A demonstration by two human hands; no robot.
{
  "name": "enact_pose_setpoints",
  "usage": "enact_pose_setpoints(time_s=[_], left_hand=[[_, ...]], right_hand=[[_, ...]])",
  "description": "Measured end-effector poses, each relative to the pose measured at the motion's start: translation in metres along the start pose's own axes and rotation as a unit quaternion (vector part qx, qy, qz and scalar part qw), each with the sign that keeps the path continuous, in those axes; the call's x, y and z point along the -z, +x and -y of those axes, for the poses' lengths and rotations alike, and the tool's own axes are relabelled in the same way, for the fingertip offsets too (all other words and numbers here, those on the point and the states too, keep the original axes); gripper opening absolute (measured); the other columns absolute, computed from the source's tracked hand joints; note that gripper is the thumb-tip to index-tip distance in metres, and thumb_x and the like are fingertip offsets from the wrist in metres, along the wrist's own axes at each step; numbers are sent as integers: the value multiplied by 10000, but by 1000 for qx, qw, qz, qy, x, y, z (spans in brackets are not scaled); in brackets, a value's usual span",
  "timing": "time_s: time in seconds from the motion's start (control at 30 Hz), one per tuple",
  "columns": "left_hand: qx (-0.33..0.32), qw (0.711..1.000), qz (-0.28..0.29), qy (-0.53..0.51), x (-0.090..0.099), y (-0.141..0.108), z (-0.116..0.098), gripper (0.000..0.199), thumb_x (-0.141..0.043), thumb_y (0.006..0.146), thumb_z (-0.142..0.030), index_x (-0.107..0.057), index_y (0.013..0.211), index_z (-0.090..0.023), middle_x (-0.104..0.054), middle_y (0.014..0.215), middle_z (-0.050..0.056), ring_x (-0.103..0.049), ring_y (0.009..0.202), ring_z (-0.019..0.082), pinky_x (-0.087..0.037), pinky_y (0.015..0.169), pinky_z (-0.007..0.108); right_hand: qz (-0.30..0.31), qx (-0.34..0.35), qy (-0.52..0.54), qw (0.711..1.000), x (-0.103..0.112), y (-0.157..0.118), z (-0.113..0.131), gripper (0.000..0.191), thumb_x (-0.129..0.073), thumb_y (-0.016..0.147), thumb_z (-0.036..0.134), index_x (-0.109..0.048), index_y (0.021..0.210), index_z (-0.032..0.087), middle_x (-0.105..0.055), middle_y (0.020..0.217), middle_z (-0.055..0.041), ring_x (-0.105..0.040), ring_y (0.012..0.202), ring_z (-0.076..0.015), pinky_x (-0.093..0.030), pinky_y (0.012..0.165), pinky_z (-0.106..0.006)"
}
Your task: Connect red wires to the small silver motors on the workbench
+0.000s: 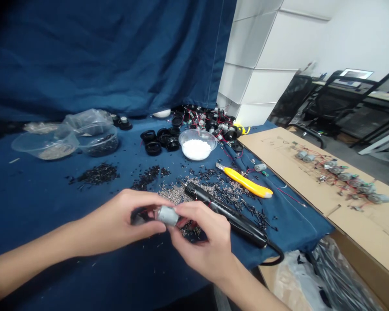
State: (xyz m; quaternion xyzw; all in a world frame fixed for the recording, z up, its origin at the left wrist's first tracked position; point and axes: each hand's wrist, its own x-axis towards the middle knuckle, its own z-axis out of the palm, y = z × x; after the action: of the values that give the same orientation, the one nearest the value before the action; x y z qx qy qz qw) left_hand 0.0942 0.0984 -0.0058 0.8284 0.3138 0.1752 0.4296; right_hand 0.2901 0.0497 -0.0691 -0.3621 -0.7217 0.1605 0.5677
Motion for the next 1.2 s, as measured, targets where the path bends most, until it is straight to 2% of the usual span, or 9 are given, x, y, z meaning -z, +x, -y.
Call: enact_pose_setpoints(time_s=[0.1, 0.23, 0.37, 0.47, 0.63, 0.77, 0.9, 1.03, 1.2], left_hand=[[-46, 996, -12, 72, -4, -5, 8, 215, -651, 894, -342, -684, 988, -152, -665, 802, 6, -586, 682, 122, -408, 624, 201], [-71, 987, 23, 144, -2, -9, 8, 306, -486, 987, -315, -598, 764, -138, -520, 639, -7, -478, 570, 118, -322, 549, 243], [-90, 987, 36, 127, 2, -9, 2, 297, -434, 993, -225, -482, 707, -164, -448, 654, -29, -395, 572, 95, -295, 560, 238], [-66, 991, -3, 118, 8, -3, -3, 321, -472, 948, -195, -466, 630, -156, -411, 585, -47, -362, 537, 77, -289, 546, 226], [4, 999, 21, 41, 15, 7, -15, 132, -578, 883, -258, -655, 869, -151, -579, 649, -43, -486, 570, 78, -369, 543, 173], [-12, 999, 15, 43, 10, 10, -14, 191, -702, 815, -326, -672, 853, -141, -593, 664, -41, -517, 592, 76, -378, 555, 163], [-41, 994, 35, 90, 7, 12, -9, 166, -575, 922, -272, -674, 890, -142, -527, 612, -56, -425, 528, 67, -327, 524, 186], [-48, 987, 47, 147, 7, 14, -13, 198, -487, 916, -174, -644, 798, -147, -471, 581, -57, -371, 510, 75, -294, 521, 217], [-64, 979, -13, 192, -2, 17, -13, 224, -497, 780, -103, -453, 567, -155, -343, 508, -63, -286, 479, 71, -250, 498, 226]], right_hand=[[11, -37, 36, 999, -1, -1, 4, 363, -686, 718, 10, -650, 1036, 183, -698, 904, -43, -637, 699, -121, -522, 555, -214], [27, -103, 86, 991, 0, -1, 7, 313, -700, 711, 37, -653, 980, 188, -691, 834, -24, -584, 573, -86, -502, 511, -190], [30, -167, 124, 978, 3, 1, 6, 256, -726, 715, 84, -660, 945, 178, -686, 746, -23, -579, 527, -87, -499, 502, -185], [17, -220, 167, 961, 1, 1, 5, 209, -738, 730, 126, -647, 914, 165, -663, 642, -9, -613, 505, -108, -500, 480, -177], [-1, -257, 237, 937, -1, 0, 7, 198, -740, 747, 146, -628, 909, 166, -676, 633, -10, -649, 502, -122, -511, 477, -169], [14, -314, 241, 918, 1, -1, 10, 238, -781, 722, 163, -618, 896, 172, -684, 662, -7, -640, 515, -112, -514, 511, -181], [8, -329, 231, 916, 3, -2, 9, 249, -791, 715, 182, -603, 878, 184, -679, 673, 7, -619, 492, -97, -481, 486, -168], [6, -339, 221, 914, 3, -1, 9, 208, -771, 750, 226, -597, 857, 183, -663, 643, 13, -614, 482, -94, -472, 485, -166], [17, -364, 202, 909, 3, -2, 13, 229, -788, 725, 221, -598, 842, 166, -631, 567, 23, -618, 473, -104, -468, 480, -161]])
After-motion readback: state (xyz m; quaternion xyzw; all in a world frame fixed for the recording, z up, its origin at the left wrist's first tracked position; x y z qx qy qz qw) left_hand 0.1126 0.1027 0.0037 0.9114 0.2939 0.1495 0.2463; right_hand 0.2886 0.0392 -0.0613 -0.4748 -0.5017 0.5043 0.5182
